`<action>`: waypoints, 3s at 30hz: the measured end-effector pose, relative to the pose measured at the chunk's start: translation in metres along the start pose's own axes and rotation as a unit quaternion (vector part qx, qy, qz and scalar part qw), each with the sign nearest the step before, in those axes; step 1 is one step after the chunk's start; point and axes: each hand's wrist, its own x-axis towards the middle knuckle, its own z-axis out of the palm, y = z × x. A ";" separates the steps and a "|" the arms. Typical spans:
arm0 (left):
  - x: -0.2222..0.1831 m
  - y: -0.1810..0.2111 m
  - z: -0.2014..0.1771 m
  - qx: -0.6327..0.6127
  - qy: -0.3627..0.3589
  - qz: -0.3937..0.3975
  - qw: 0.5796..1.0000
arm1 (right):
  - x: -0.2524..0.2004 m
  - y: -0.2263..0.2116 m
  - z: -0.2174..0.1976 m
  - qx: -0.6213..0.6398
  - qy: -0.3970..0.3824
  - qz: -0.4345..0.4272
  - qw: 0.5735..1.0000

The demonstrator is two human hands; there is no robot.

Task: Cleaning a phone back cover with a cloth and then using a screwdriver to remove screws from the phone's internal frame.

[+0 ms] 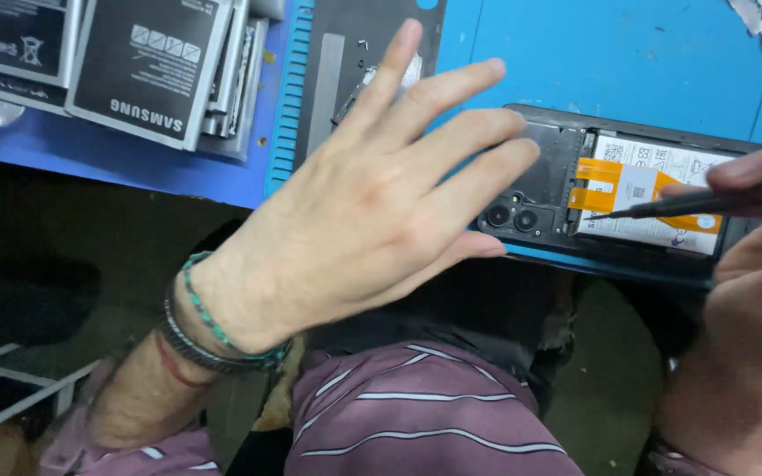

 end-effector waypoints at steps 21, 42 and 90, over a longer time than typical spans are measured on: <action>0.003 0.001 0.012 0.008 -0.006 -0.031 0.999 | -0.002 -0.043 0.024 0.020 -0.008 -0.083 0.996; 0.005 0.001 0.019 0.012 -0.015 -0.039 0.999 | -0.002 -0.056 0.005 -0.132 -0.077 -0.034 0.988; 0.014 0.003 0.007 -0.068 0.079 -0.046 0.993 | 0.017 -0.104 0.015 0.049 -0.096 0.037 0.994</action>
